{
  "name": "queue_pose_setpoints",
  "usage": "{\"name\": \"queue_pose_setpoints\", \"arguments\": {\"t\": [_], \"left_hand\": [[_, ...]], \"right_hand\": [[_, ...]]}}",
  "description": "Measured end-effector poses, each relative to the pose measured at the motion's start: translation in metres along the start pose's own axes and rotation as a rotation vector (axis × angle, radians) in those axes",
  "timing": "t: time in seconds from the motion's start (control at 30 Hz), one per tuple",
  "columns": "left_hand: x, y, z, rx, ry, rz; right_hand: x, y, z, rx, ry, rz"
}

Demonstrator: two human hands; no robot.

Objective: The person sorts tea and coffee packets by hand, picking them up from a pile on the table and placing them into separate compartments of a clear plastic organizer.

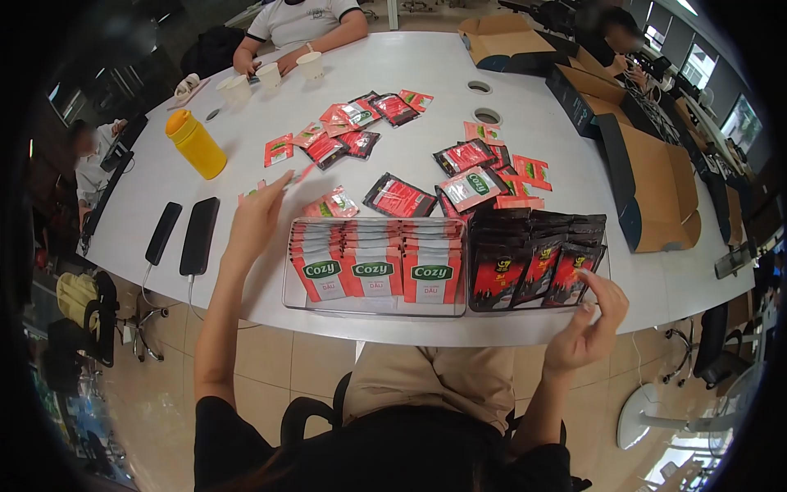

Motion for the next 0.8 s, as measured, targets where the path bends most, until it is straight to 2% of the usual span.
{"name": "queue_pose_setpoints", "arguments": {"t": [0.07, 0.17, 0.2, 0.3, 0.33, 0.43, 0.57, 0.67, 0.77, 0.8], "left_hand": [[-0.003, 0.023, 0.013, -0.096, 0.037, 0.045], [0.002, 0.044, 0.028, -0.059, 0.174, -0.056], [0.005, 0.042, 0.031, -0.157, 0.138, -0.127], [0.003, 0.022, 0.032, -0.023, 0.278, -0.207], [-0.01, 0.016, 0.031, -0.06, 0.255, -0.18], [-0.047, 0.001, 0.017, 0.038, -0.11, -0.038], [-0.059, 0.007, 0.002, -0.137, -0.356, 0.139], [-0.065, 0.011, 0.005, -0.112, -0.418, 0.09], [-0.055, 0.013, 0.01, 0.093, -0.195, 0.032], [-0.052, 0.014, 0.011, 0.108, -0.197, 0.012]], "right_hand": [[0.024, -0.014, -0.008, 0.08, 0.066, -0.099], [0.052, -0.025, -0.021, 0.115, 0.173, -0.191], [0.06, -0.027, -0.024, 0.108, 0.211, -0.213], [0.08, -0.028, -0.03, 0.149, 0.277, -0.095], [0.08, -0.027, -0.028, 0.159, 0.266, -0.147], [0.075, -0.023, -0.024, 0.214, 0.165, -0.157], [0.082, -0.024, -0.026, 0.18, 0.21, -0.15], [0.082, -0.023, -0.028, 0.189, 0.204, -0.191], [0.083, -0.025, -0.029, 0.185, 0.212, -0.208], [0.084, -0.025, -0.029, 0.185, 0.217, -0.203]]}}
Point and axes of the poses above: each hand's wrist, its own z-axis towards the middle knuckle, its own y-axis out of the palm, x = y × z, the point moved 5 cm from there along z, towards the middle knuckle, and after that the axes turned 7 degrees about y, right-handed, at the moved point
